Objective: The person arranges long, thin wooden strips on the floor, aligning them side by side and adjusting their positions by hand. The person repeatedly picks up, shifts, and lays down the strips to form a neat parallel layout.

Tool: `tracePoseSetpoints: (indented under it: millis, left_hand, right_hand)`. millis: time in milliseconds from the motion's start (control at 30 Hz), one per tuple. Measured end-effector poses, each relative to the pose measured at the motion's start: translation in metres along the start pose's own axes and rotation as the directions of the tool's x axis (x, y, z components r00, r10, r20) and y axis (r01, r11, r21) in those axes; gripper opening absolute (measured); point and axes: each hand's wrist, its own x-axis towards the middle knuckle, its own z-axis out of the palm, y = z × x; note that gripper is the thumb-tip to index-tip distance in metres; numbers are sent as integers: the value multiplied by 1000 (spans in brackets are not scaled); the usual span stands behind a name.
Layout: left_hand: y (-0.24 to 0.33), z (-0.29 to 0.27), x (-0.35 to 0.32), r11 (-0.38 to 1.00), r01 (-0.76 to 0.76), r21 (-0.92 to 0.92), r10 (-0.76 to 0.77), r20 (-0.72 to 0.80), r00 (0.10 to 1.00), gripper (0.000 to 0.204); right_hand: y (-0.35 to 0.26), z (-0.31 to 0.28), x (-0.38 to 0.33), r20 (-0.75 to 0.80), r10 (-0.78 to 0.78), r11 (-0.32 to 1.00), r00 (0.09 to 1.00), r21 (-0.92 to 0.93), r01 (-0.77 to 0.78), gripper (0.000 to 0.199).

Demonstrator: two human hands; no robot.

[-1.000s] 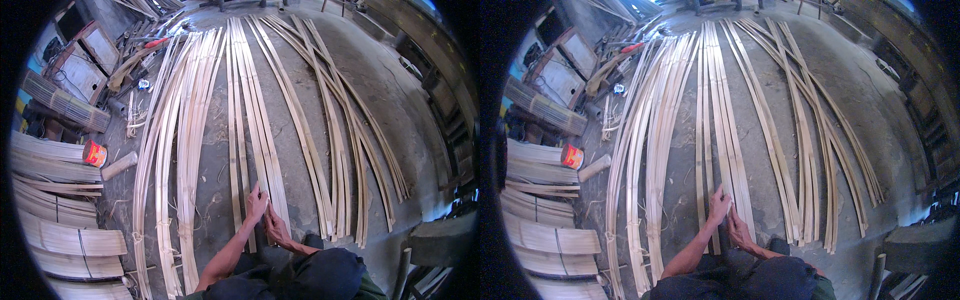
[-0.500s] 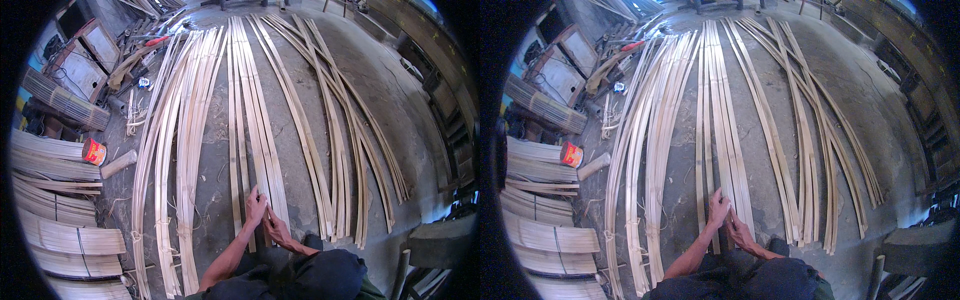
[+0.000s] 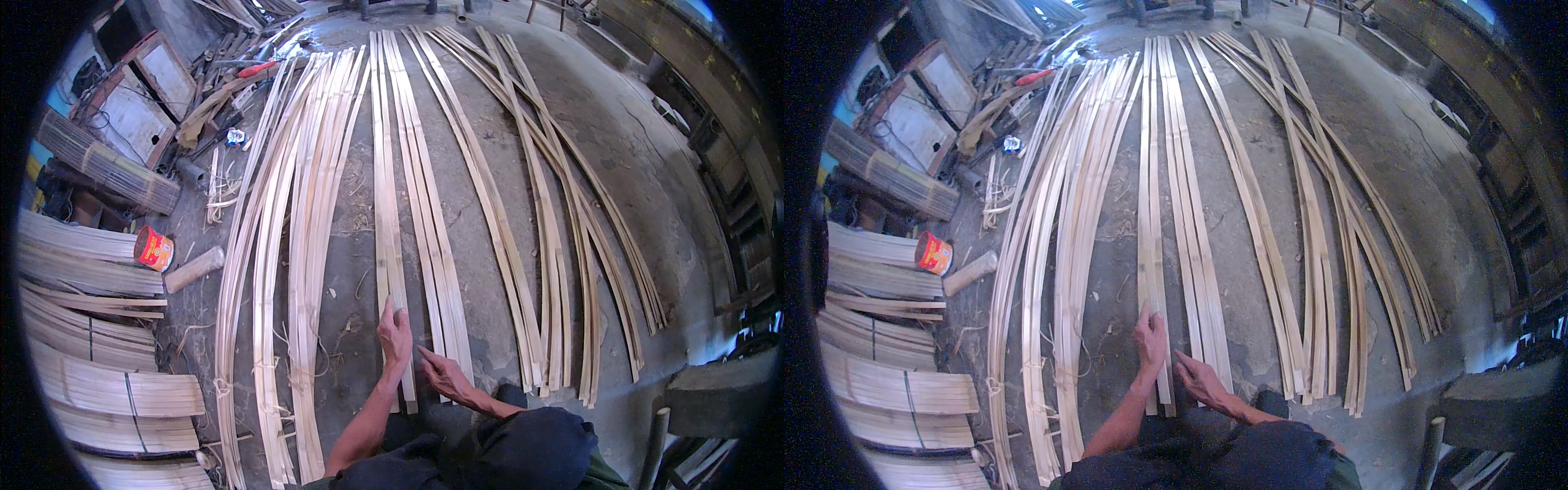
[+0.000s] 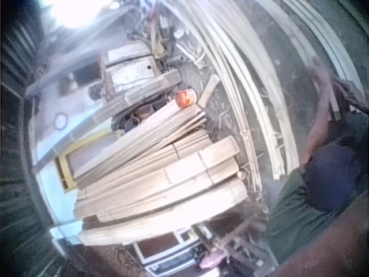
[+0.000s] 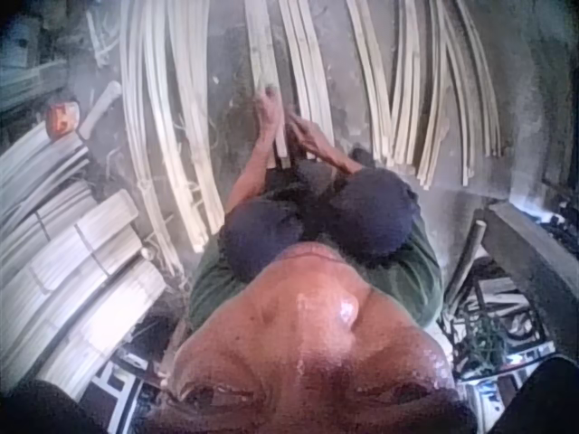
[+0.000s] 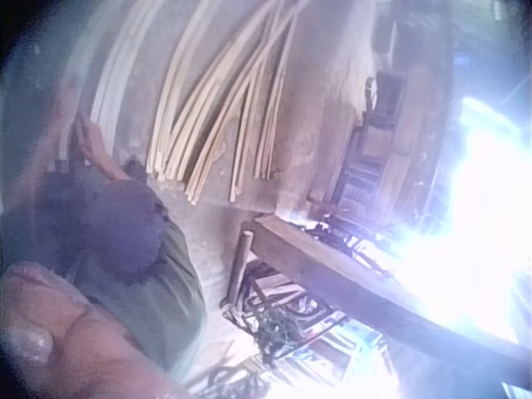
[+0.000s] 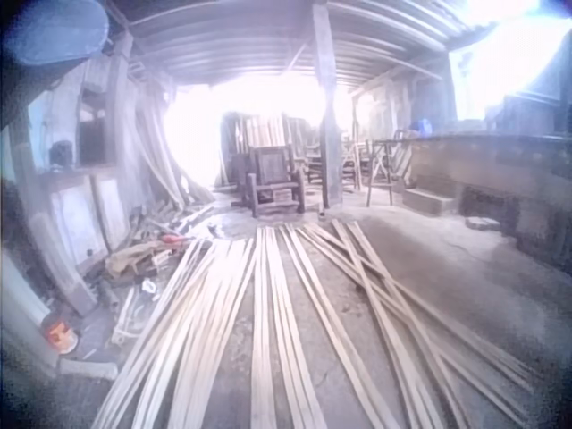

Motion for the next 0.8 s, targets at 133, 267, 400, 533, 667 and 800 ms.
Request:
tracePoseSetpoints:
  millis: [133,267,400,533,667,800]
  left_hand:
    - [-13,-11,8,990,-119,73,122,-44,992,51]
    - [-28,-28,11,992,-29,123,26,25,999,51]
    - [-44,-40,4,946,-114,305,105,47,993,50]
    - [-39,-47,-5,911,-88,403,43,121,992,52]
    - [-50,-52,-5,869,-92,486,40,115,992,53]
    - [-42,-58,-9,873,-26,488,-26,99,995,51]
  right_hand:
    - [16,-1,-12,-41,138,975,990,181,-128,40]
    - [27,-8,-12,-65,178,971,982,176,-164,38]
    - [20,-17,-12,-113,195,970,974,167,-175,35]
    - [16,-23,-16,-112,273,952,955,172,-252,34]
    - [53,-13,-15,-184,96,994,978,61,-86,32]
    - [37,-30,-6,-253,80,994,964,96,-57,30]
